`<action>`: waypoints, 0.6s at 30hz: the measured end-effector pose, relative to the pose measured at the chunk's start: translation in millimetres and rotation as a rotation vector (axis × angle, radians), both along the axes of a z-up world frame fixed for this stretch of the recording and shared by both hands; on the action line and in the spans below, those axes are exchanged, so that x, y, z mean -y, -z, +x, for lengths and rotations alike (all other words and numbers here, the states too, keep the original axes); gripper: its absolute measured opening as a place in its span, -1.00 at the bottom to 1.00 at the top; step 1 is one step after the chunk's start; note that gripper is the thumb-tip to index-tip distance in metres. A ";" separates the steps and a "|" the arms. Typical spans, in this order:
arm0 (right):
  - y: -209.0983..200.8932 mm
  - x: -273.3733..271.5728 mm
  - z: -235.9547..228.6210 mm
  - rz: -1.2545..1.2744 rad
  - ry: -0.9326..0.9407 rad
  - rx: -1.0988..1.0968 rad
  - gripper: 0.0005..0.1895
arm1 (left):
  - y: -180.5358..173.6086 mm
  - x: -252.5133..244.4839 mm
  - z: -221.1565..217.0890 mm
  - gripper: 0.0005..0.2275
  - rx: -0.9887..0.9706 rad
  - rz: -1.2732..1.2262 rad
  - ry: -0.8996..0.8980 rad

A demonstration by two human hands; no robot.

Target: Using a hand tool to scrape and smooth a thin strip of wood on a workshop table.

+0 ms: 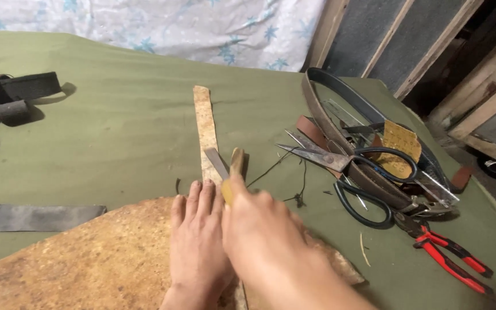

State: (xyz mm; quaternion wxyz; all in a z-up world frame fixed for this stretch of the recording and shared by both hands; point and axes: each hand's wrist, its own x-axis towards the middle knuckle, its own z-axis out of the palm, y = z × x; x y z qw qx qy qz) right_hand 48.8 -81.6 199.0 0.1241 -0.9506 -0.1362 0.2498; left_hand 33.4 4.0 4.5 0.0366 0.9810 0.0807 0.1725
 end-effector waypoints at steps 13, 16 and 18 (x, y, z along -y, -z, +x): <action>-6.7 -11.2 -3.1 -0.035 0.068 -0.053 -0.22 | 3.3 -3.2 -1.3 -0.35 0.030 -0.026 0.025; 11.2 11.3 -12.9 -0.041 0.004 -0.016 -0.30 | 6.4 -5.6 0.4 -0.37 0.041 0.005 0.009; 8.5 17.2 -17.5 -0.059 -0.024 0.001 -0.46 | 0.9 -3.9 -0.4 -0.39 0.014 -0.052 -0.008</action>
